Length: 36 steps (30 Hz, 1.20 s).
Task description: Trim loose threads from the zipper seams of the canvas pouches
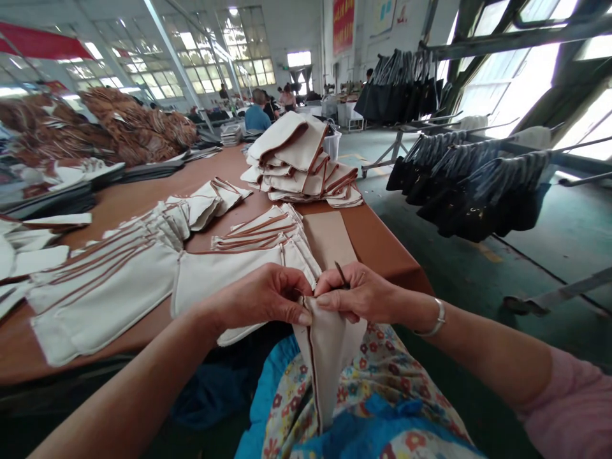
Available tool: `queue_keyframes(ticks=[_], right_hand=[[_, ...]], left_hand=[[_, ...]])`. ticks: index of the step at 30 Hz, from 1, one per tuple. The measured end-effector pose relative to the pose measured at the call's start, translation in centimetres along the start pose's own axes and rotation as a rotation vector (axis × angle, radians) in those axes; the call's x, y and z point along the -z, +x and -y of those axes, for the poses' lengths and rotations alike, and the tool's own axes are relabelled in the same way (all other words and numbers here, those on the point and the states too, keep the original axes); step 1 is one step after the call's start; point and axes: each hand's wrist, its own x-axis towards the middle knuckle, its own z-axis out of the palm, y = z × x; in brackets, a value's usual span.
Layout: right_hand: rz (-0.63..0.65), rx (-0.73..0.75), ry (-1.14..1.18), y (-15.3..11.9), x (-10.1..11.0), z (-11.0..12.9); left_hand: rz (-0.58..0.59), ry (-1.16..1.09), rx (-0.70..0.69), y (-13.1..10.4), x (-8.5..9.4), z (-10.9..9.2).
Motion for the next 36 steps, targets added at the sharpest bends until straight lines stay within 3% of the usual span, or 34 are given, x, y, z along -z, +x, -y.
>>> queue_keyframes(ticks=[4,9,13,18,25,27,31,36], right_hand=[[0.027,-0.009,0.105,0.1,0.6,-0.8],[-0.028,-0.047,0.162,-0.7,1.4,-2.2],[-0.084,-0.058,0.073,-1.8,1.9,-2.1],[-0.192,0.059,-0.308,-2.8,2.1,-0.7],[-0.346,0.198,-0.628,-4.0,1.3,1.1],[-0.355,0.188,-0.589,-4.4,1.0,1.8],[-0.226,0.105,-0.332,-4.8,0.3,2.7],[-0.296,0.186,-0.488,-4.4,-0.3,2.0]], left_hand=[[0.047,-0.113,-0.025,0.5,0.3,0.7],[-0.027,-0.195,-0.105,2.3,-0.7,2.3],[-0.130,-0.019,-0.153,2.9,-2.2,1.5],[-0.188,0.272,-0.171,2.7,-4.1,-0.1],[-0.299,0.321,-0.143,2.1,-5.3,-1.5],[-0.322,0.307,-0.137,1.5,-5.6,-1.9],[-0.321,0.342,-0.162,0.3,-6.2,-2.2],[-0.371,0.463,-0.187,0.0,-6.9,-1.1]])
